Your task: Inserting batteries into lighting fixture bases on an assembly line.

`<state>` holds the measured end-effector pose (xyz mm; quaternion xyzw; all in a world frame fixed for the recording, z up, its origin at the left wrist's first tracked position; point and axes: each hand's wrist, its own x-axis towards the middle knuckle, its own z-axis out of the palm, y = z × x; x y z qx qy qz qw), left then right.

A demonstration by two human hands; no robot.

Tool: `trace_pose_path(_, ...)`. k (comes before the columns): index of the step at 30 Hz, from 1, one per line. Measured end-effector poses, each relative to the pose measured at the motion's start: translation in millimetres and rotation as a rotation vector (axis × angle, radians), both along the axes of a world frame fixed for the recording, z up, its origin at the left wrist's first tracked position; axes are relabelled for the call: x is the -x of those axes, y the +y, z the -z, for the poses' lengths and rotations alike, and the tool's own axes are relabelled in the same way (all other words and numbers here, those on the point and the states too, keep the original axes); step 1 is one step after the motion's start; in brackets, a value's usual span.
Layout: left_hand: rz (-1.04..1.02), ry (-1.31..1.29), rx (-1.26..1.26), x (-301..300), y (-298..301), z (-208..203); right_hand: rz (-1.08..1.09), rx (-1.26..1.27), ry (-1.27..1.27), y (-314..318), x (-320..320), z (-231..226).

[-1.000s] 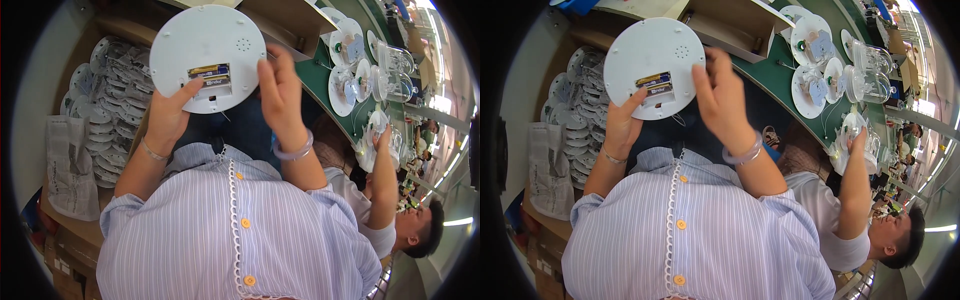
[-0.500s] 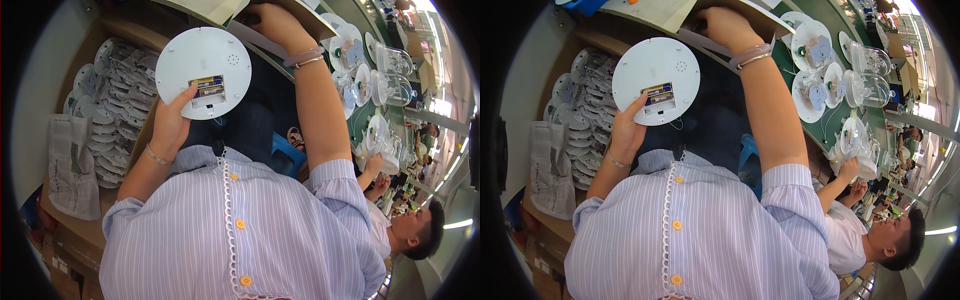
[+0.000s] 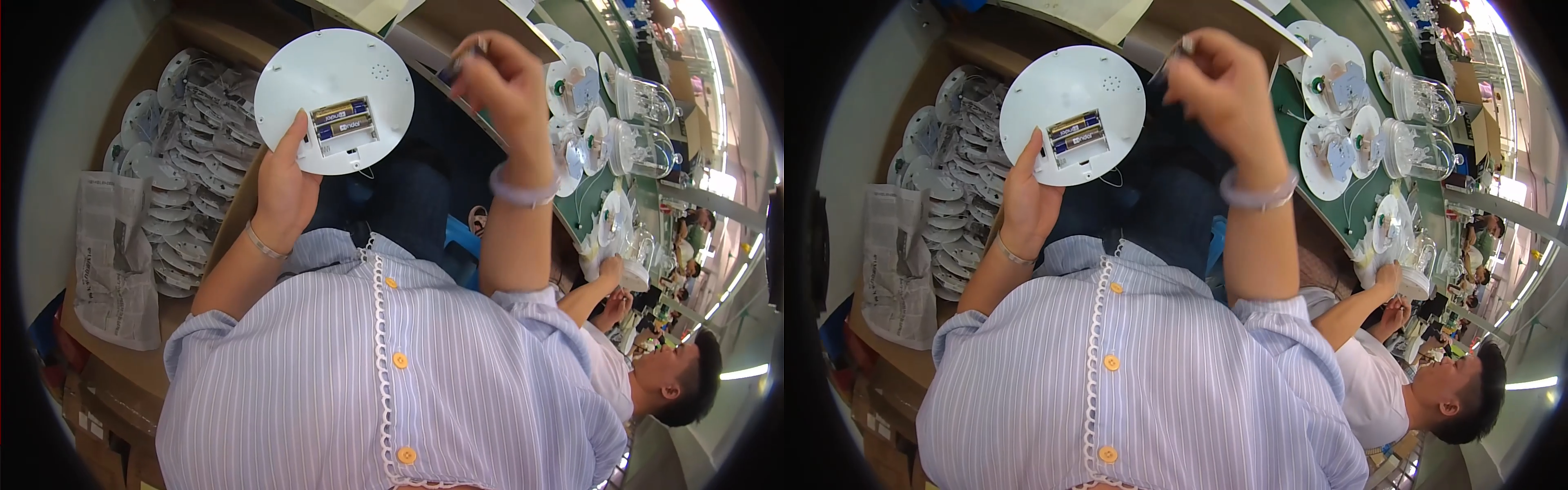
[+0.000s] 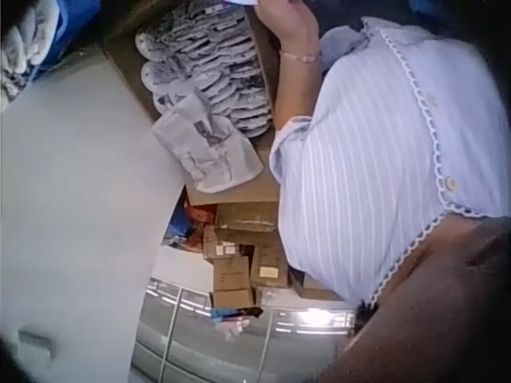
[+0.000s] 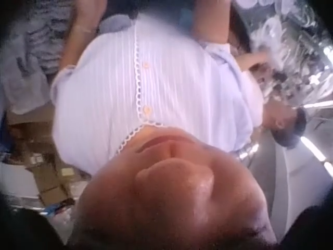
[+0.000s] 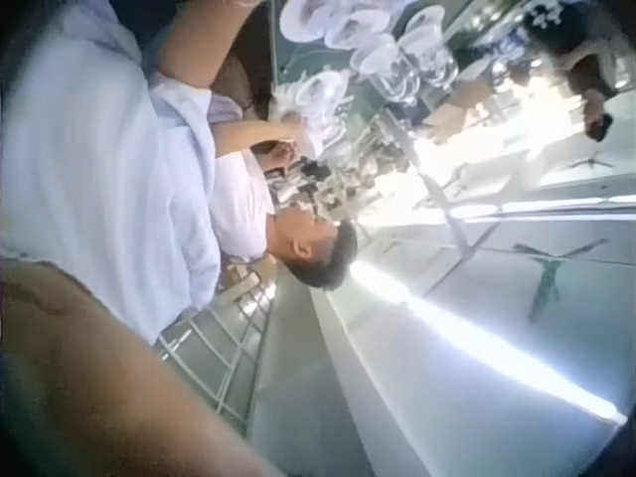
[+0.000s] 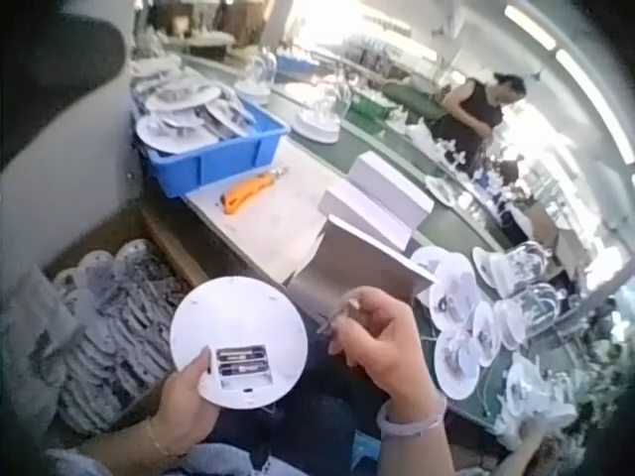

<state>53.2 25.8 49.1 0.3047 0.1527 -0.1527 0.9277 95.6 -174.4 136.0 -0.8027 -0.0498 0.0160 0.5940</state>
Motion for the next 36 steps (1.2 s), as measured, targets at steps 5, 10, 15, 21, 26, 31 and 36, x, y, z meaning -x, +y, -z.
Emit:
trace_pose_path(5,-0.004,-0.027,-0.05,3.6,-3.4,-1.9,-0.098,-0.356,0.204,23.1,46.9,35.7)
trace_pose_path(10,0.007,-0.055,-0.054,4.9,-4.0,-2.1,-0.097,0.094,-0.035,32.1,60.5,58.2)
trace_pose_path(15,-0.003,-0.053,-0.061,5.7,-5.4,-2.6,-0.016,0.076,-0.105,34.3,62.1,65.0)
trace_pose_path(21,-0.011,-0.045,-0.048,4.6,-4.6,-1.0,0.109,-0.17,-0.107,36.0,67.1,47.9)
trace_pose_path(26,0.018,-0.031,-0.051,7.2,-6.2,-1.8,-0.075,0.599,-0.375,40.6,64.8,40.2)
trace_pose_path(31,0.005,-0.05,-0.036,6.4,-6.7,-4.2,0.036,0.375,-0.323,36.8,61.6,50.0)
trace_pose_path(36,0.033,-0.075,-0.025,8.7,-9.1,-4.4,-0.012,0.493,-0.487,36.5,55.7,55.0)
